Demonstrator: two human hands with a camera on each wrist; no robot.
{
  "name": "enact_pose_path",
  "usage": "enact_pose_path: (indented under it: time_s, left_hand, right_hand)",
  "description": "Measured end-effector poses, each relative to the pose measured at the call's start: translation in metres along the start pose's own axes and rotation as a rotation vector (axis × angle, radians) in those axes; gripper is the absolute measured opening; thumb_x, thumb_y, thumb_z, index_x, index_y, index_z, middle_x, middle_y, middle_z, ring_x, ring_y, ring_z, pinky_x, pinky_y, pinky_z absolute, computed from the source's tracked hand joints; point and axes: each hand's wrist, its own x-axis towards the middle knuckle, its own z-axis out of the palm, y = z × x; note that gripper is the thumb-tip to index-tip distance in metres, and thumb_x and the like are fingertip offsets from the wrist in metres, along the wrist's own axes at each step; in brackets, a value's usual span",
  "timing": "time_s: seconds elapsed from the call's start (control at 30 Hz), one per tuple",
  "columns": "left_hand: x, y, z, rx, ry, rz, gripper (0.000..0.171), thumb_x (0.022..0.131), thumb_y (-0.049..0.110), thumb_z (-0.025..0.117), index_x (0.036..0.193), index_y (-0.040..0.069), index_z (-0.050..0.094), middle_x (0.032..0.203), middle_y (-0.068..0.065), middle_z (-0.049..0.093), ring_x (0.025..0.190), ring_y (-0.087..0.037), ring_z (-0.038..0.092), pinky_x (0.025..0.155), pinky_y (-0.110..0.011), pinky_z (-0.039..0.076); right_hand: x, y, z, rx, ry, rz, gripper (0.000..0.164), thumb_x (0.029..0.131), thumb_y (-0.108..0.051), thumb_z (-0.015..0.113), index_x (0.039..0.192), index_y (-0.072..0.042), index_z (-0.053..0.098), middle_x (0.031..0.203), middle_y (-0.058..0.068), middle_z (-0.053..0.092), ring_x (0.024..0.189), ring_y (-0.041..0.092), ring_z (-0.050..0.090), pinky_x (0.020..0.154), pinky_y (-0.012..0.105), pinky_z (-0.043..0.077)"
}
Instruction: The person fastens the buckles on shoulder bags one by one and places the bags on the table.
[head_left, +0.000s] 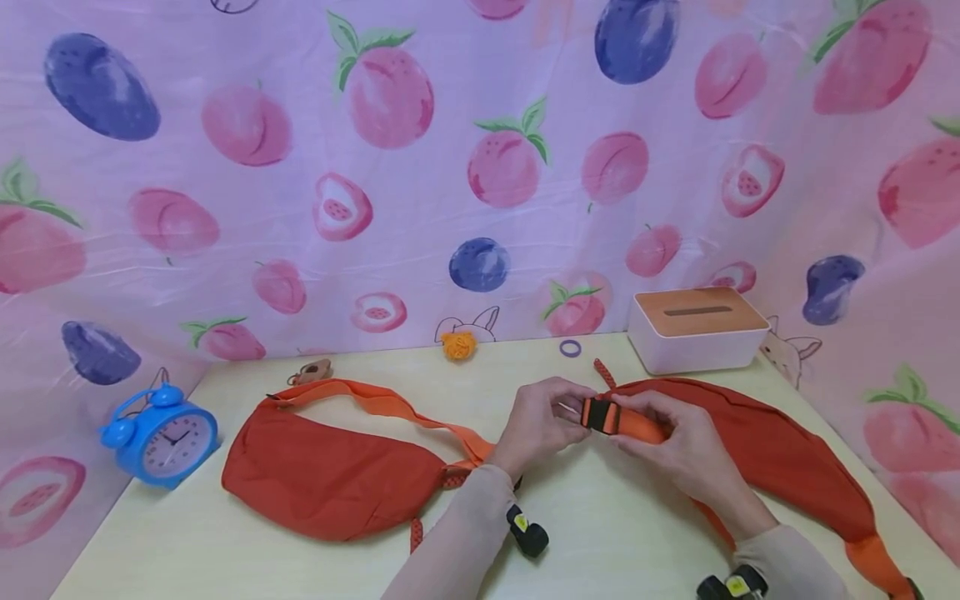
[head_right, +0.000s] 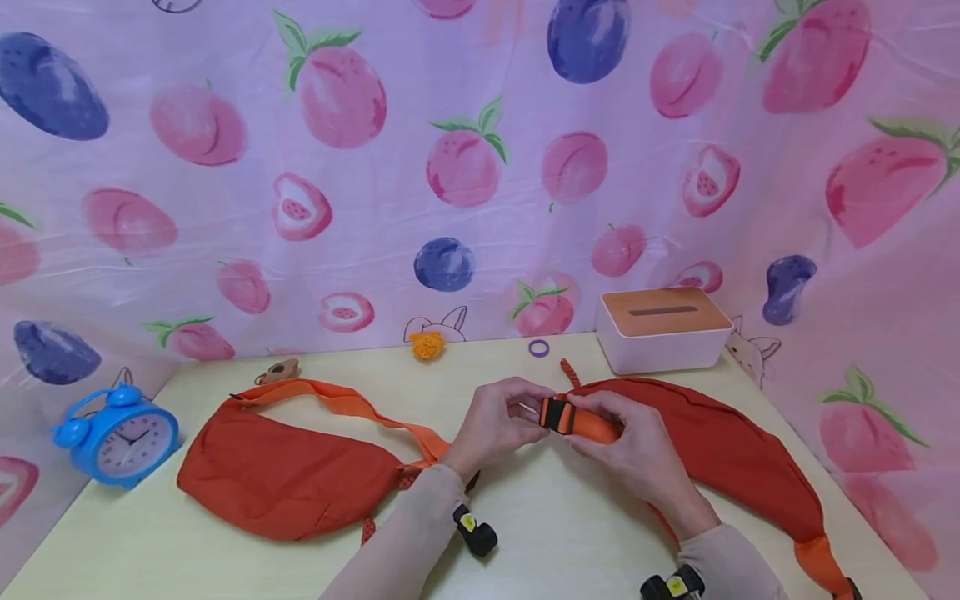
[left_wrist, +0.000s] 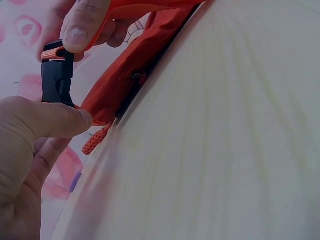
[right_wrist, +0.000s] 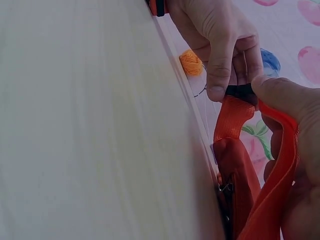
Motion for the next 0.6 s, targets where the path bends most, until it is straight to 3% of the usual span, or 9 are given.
enact_pose_path:
  time_s: [0.17, 0.33, 0.6]
  left_hand:
    - [0.0010, 0.0000, 0.0019, 0.023, 0.006, 0.015, 0.052, 0.081, -0.017, 0.090, 0.124, 0.009, 0.082, 0.108, -0.002, 0.082, 0.089, -0.006, 0.077, 0.085, -0.021, 0.064]
    - [0.0033, -0.0007, 0.0021, 0.055, 0.026, 0.075, 0.051, 0.083, -0.016, 0.088, 0.126, 0.010, 0.080, 0.110, -0.004, 0.081, 0.094, -0.007, 0.076, 0.090, -0.022, 0.064]
    - [0.0040, -0.0041, 0.0012, 0.124, 0.052, 0.109, 0.048, 0.085, -0.010, 0.090, 0.127, 0.012, 0.080, 0.110, -0.002, 0.081, 0.094, -0.005, 0.075, 0.087, -0.021, 0.064]
  right_hand:
    - [0.0004, 0.0014, 0.0015, -0.027, 0.014, -0.017, 0.053, 0.088, -0.020, 0.098, 0.137, -0.025, 0.078, 0.132, 0.000, 0.077, 0.109, 0.023, 0.069, 0.090, 0.023, 0.055]
    - [0.0015, 0.0017, 0.0038, -0.039, 0.030, -0.062, 0.053, 0.088, -0.014, 0.097, 0.135, -0.024, 0.076, 0.130, -0.002, 0.078, 0.107, 0.021, 0.070, 0.091, 0.022, 0.055]
    - [0.0002, -0.0007, 0.0059, -0.031, 0.014, -0.068, 0.053, 0.089, -0.019, 0.097, 0.136, -0.027, 0.075, 0.129, -0.003, 0.077, 0.106, 0.020, 0.070, 0.091, 0.023, 0.057]
